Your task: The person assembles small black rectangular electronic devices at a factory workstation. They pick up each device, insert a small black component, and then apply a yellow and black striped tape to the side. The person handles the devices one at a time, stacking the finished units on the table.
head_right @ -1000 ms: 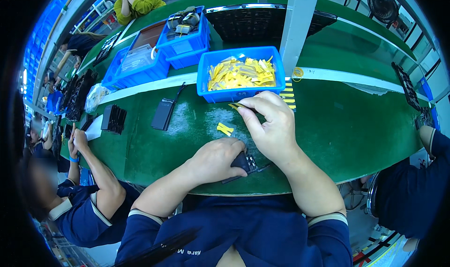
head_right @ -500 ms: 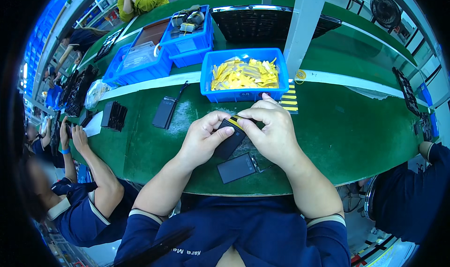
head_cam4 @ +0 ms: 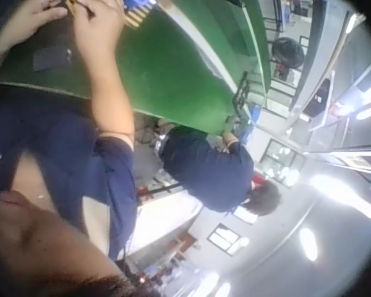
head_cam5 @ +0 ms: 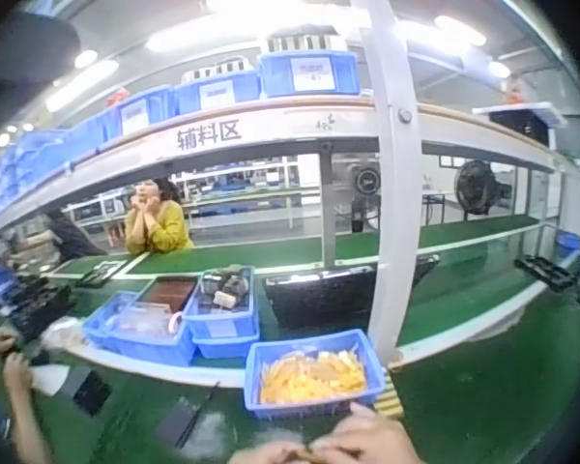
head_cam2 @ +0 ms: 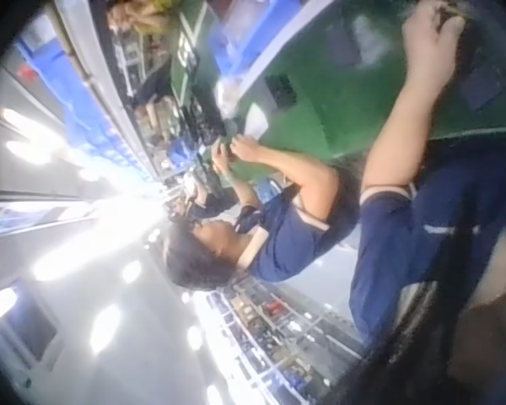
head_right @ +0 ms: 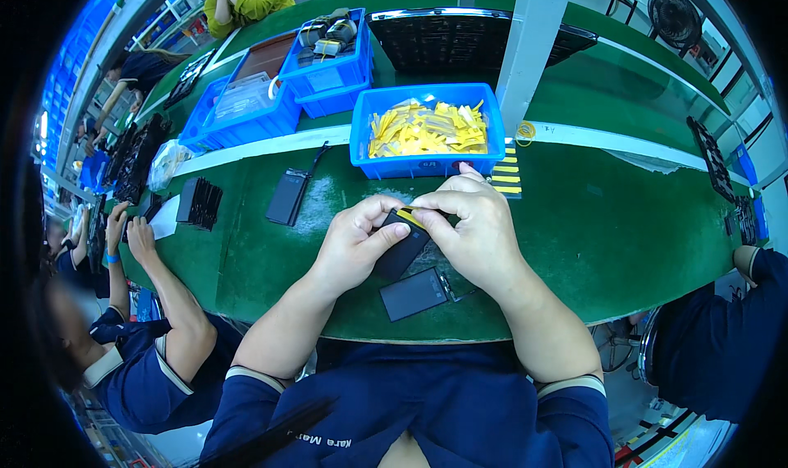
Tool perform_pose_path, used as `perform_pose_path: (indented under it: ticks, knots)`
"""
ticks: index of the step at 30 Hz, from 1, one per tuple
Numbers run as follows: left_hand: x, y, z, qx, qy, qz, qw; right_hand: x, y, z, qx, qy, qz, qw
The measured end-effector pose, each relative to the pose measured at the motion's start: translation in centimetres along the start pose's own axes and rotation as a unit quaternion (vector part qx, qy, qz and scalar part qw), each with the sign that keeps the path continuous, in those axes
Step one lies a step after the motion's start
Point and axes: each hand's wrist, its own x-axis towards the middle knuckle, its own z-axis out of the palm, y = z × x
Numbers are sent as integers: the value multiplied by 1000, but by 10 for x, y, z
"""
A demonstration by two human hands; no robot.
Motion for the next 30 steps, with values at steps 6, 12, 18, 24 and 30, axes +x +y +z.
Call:
perform_pose_path:
  ticks: [6, 12, 18, 24, 30]
  knots:
    - [-1, 5, 0, 64, 5, 32, 997, -1, -1, 8, -77, 39, -28, 996]
    - [-5, 13, -3, 148, 8, 90, 985, -2, -4, 10, -124, 55, -56, 989]
    - [-4, 7, -6, -50, 29, 35, 998, 1, -8, 2, -190, 55, -120, 973]
    - [-1, 3, -7, -51, 25, -8, 998, 2, -15, 0, -217, 68, -194, 954]
    - [-1, 0, -5, -127, 31, 26, 991, 4, -7, -3, -169, 154, -196, 954]
